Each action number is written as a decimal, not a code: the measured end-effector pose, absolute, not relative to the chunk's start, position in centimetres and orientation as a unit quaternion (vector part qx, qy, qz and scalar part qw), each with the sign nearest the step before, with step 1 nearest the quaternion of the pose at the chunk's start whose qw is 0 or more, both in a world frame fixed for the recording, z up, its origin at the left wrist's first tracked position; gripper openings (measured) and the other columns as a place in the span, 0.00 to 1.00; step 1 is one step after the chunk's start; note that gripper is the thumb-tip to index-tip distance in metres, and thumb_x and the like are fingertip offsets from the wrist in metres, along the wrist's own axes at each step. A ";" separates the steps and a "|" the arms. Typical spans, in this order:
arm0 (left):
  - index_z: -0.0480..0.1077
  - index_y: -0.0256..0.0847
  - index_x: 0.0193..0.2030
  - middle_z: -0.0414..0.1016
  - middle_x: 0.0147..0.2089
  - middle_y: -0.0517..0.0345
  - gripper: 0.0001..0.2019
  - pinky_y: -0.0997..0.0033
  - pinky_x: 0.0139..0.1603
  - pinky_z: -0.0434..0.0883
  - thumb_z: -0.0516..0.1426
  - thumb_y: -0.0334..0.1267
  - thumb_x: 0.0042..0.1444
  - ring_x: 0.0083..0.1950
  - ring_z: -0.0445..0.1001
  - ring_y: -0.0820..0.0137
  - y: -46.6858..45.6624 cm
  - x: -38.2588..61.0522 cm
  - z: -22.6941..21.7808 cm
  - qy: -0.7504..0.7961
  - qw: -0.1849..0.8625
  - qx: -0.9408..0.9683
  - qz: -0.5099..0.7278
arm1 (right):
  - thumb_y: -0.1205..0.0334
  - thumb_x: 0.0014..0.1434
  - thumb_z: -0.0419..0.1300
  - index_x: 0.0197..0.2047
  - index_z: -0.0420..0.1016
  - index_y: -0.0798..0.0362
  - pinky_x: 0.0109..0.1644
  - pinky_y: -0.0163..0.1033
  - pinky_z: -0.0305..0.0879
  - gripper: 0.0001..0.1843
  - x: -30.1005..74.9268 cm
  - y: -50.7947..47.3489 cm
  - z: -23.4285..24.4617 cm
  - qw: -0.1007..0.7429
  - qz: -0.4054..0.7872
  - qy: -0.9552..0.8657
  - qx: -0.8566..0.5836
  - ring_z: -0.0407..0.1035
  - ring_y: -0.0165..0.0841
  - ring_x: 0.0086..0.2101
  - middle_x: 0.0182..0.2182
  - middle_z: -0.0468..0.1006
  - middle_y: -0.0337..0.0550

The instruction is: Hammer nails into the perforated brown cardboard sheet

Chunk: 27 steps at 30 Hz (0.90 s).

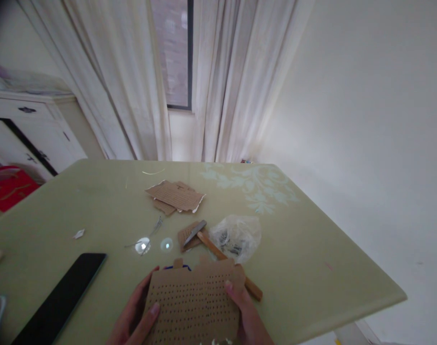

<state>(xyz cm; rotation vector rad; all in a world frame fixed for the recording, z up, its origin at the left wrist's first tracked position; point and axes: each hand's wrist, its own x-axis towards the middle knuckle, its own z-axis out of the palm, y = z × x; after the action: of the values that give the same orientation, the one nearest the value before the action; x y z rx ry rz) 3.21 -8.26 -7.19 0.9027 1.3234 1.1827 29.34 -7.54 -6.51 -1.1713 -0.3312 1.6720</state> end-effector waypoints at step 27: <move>0.73 0.49 0.66 0.76 0.70 0.51 0.30 0.50 0.77 0.65 0.57 0.65 0.67 0.73 0.70 0.52 -4.9 -0.3 -6.0 0.586 0.465 0.421 0.513 | 0.24 0.51 0.71 0.41 0.89 0.52 0.36 0.42 0.75 0.37 33.4 -4.6 -5.7 0.591 0.538 -0.243 -0.550 0.81 0.43 0.32 0.33 0.89 0.50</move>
<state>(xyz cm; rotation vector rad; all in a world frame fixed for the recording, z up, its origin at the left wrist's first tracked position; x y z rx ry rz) -0.31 -4.92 -6.03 1.0329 1.4392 1.2598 33.36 -4.59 -5.68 -1.2791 -0.5666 1.2520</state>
